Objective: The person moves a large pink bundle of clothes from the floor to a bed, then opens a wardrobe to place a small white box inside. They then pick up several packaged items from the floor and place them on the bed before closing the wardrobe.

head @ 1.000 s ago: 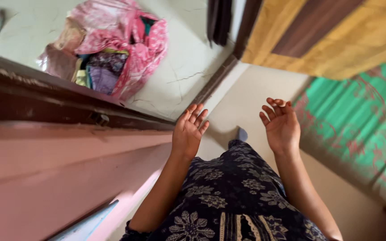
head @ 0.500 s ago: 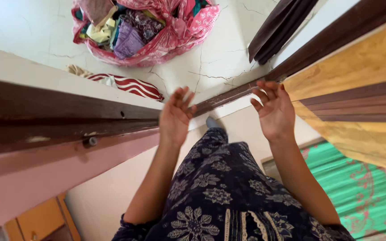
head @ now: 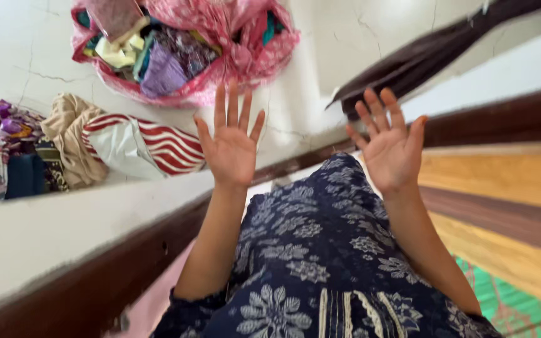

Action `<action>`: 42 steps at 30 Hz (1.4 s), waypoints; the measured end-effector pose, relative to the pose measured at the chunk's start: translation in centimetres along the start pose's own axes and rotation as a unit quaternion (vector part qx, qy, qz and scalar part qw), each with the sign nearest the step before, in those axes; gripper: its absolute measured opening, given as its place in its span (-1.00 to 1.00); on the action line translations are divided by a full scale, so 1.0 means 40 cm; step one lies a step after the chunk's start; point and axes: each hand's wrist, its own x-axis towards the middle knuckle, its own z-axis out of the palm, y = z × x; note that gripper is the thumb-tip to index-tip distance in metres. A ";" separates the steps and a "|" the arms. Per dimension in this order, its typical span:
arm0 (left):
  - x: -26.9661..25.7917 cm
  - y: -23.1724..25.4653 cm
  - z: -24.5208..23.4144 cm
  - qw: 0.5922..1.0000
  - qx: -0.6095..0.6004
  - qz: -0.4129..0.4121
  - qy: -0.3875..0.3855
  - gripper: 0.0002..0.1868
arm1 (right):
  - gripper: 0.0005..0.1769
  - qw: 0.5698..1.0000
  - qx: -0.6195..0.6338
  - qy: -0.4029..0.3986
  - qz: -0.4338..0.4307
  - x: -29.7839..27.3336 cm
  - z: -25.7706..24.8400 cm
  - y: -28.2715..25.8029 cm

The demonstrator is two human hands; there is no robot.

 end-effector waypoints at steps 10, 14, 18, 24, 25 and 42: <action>0.157 0.058 -0.140 0.985 0.024 0.118 0.122 -0.18 | -0.06 0.985 -0.036 -0.097 0.139 0.476 0.040 0.058; 0.288 0.096 -0.152 0.973 -0.004 0.191 0.129 -0.14 | -0.06 0.971 0.005 -0.153 0.185 0.757 0.085 0.068; 0.376 0.116 -0.094 0.958 0.030 0.228 0.173 -0.10 | -0.05 0.953 -0.004 -0.190 0.235 0.944 0.140 0.078; 0.491 0.100 -0.057 0.929 0.091 0.255 0.253 -0.02 | -0.07 0.923 -0.011 -0.242 0.301 1.190 0.162 0.120; 0.500 0.102 -0.058 0.926 0.088 0.257 0.261 -0.02 | -0.08 0.921 -0.003 -0.244 0.305 1.212 0.167 0.130; 0.720 0.371 -0.323 0.939 0.023 0.222 0.263 -0.08 | -0.13 0.944 -0.034 -0.144 0.296 1.371 0.301 0.268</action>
